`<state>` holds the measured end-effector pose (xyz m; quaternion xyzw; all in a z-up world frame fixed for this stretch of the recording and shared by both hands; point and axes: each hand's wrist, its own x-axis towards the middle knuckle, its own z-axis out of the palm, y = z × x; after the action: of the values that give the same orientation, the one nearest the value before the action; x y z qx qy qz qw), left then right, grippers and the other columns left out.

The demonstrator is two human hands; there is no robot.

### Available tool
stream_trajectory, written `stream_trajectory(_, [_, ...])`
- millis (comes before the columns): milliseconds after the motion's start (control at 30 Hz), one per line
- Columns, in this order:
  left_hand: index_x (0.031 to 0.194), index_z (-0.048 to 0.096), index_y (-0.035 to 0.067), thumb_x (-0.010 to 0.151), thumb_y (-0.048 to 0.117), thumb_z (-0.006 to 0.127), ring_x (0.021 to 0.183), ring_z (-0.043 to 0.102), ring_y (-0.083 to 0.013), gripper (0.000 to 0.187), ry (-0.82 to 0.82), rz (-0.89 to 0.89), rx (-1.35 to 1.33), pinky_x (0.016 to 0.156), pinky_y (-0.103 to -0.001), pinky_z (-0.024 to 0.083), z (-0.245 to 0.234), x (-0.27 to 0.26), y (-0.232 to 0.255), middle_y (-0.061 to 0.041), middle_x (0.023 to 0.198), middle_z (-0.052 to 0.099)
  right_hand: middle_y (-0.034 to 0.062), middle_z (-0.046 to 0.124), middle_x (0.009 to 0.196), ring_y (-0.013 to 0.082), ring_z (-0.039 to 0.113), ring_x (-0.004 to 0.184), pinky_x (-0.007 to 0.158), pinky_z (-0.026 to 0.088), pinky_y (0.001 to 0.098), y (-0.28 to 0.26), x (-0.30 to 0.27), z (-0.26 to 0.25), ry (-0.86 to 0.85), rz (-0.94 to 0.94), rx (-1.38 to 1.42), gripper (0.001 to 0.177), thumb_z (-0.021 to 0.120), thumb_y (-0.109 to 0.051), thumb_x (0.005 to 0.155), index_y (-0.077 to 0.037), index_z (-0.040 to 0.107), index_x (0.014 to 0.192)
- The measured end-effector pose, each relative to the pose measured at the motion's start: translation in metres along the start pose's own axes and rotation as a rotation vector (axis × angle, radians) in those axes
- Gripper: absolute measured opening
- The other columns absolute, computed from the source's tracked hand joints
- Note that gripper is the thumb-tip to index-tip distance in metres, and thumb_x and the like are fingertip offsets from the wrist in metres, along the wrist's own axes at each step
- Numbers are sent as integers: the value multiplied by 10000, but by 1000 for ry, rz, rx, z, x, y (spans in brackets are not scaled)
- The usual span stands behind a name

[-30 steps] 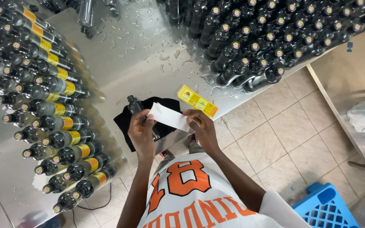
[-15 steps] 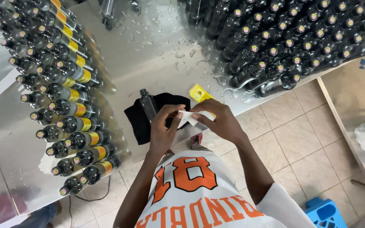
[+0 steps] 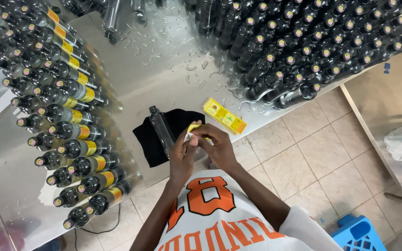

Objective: Manually applying adhesive labels to plastic bottles on a production table

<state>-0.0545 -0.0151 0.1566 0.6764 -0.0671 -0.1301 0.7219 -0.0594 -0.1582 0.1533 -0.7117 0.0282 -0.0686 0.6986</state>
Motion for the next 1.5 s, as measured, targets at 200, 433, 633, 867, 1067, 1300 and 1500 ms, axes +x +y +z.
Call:
stream_trajectory(200, [1317,787,73,1177,386,462,1094,717,-198,472,211,-41,-9,994,-437,575,-14,-4,18,-152,1150,821,112,774,984,206,748,943,910,608,407,-8,-3,18,-109,-26,3,174,778,-34,1016,-60,847,1174])
stream_trajectory(433, [1354,708,-32,1158,409,477,1278,712,-381,535,564,-87,-346,1109,-482,568,-83,-18,15,-279,1314,767,109,719,913,170,689,874,878,616,422,3,-3,26,-51,179,481,150,767,-48,992,23,789,1122])
stream_trajectory(633, [1375,695,95,1063,534,646,1267,751,-275,541,1075,233,-446,1140,-411,614,-225,-79,52,-157,1319,768,10,772,970,161,759,909,949,617,386,0,11,-3,-2,357,881,126,702,-104,1025,-117,728,1148])
stream_trajectory(867, [1206,749,128,1096,436,668,831,718,-186,337,1422,246,-109,611,-289,626,-407,-134,-11,-76,1016,729,59,824,1129,198,774,946,933,576,353,2,21,-26,55,342,822,155,625,-190,1054,-173,718,1177])
stream_trajectory(1067, [1162,685,29,999,270,728,728,715,-257,294,1602,115,-186,481,-300,681,-511,-134,-181,-146,1042,626,45,811,1096,186,760,949,934,595,345,-2,15,-19,84,346,780,162,627,-174,1052,-175,697,1199])
stream_trajectory(1300, [1428,633,-20,1179,592,725,1214,646,-425,668,1464,432,719,942,-557,660,-487,-155,-185,-259,1385,556,-57,475,793,132,560,813,851,485,384,-12,5,-8,208,316,767,248,733,-129,954,-128,570,1141])
stream_trajectory(1500, [1184,703,62,1251,-24,621,883,736,-183,137,1148,416,229,664,-228,515,-181,-86,20,-108,1077,771,107,684,1116,253,711,1010,926,667,457,-24,3,10,184,229,610,200,764,-129,972,-30,677,1122])
